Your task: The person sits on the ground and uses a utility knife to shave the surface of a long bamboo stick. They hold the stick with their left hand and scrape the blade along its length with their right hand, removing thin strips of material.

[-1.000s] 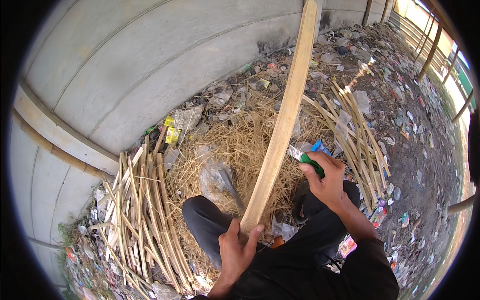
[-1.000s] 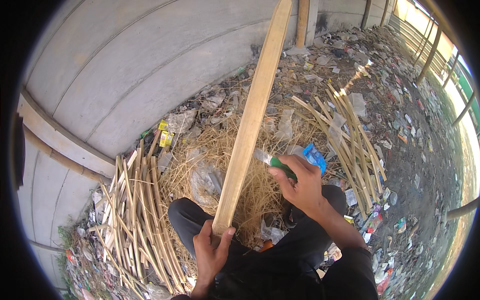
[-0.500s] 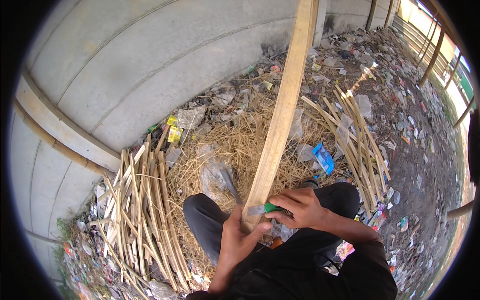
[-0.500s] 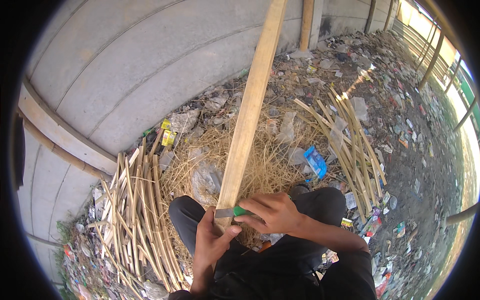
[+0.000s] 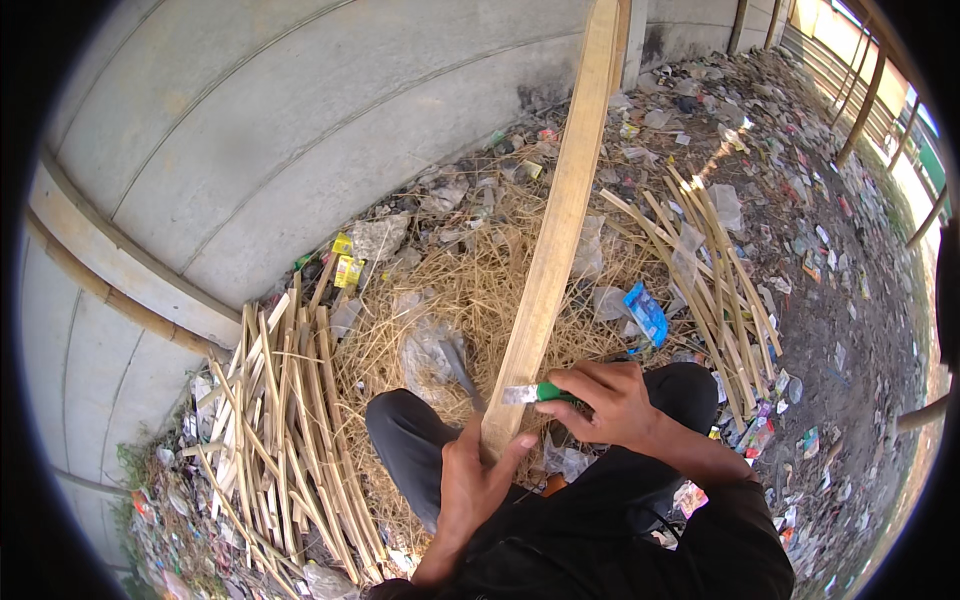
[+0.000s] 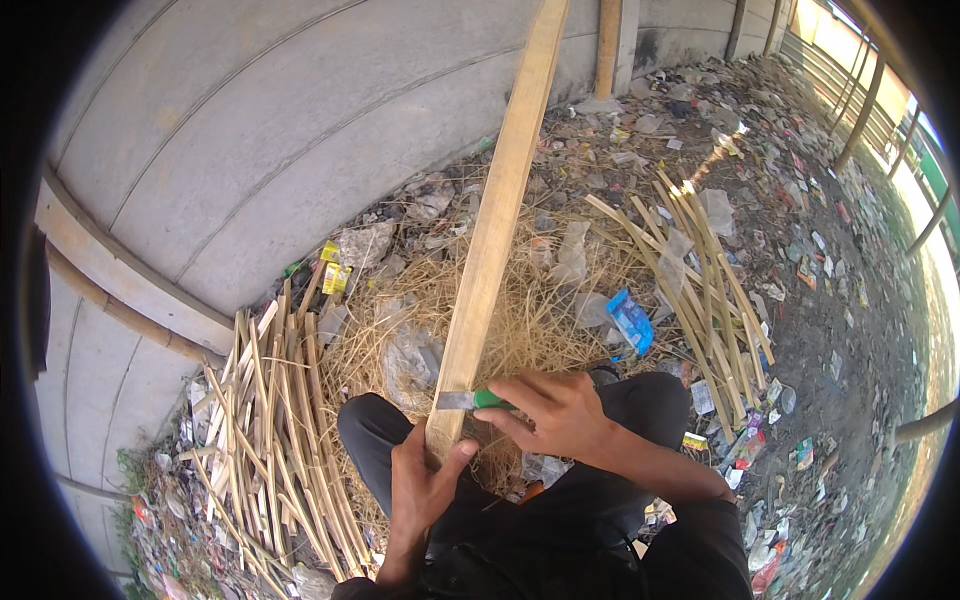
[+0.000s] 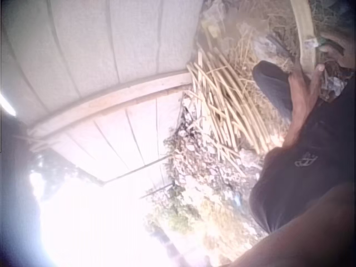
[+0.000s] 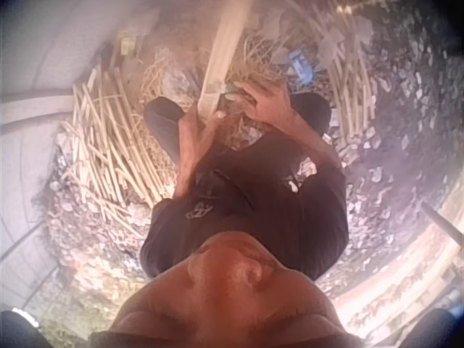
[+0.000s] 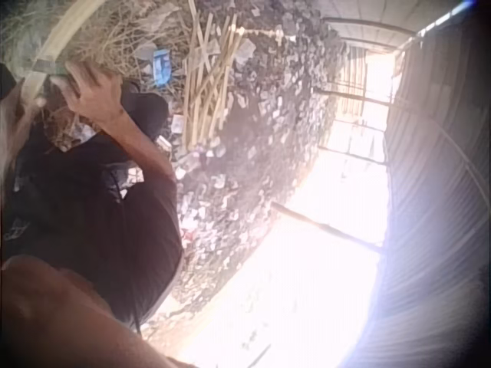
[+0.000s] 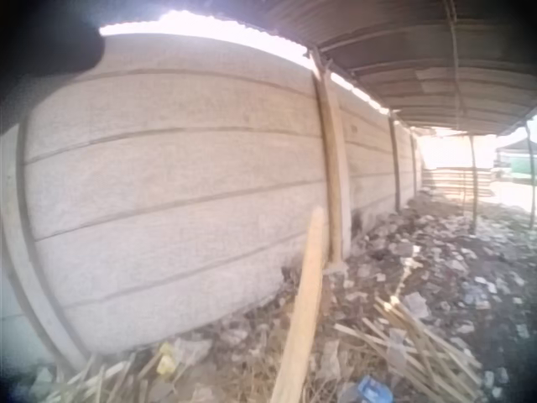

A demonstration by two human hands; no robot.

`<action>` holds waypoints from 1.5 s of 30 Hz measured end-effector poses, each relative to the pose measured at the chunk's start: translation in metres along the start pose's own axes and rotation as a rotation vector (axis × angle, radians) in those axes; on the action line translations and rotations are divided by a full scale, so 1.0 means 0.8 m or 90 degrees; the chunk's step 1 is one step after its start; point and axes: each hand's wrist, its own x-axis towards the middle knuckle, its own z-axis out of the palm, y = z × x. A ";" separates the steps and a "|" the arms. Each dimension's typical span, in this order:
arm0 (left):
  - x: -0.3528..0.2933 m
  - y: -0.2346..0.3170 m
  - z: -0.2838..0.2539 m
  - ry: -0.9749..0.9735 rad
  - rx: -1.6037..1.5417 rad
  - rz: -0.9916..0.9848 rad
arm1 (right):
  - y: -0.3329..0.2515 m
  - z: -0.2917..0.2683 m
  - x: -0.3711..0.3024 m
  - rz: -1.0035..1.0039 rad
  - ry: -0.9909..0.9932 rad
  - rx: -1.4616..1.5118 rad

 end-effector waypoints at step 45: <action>-0.029 -0.065 -0.052 0.041 -0.110 -0.193 | 0.119 -0.056 0.020 0.329 -0.463 -0.167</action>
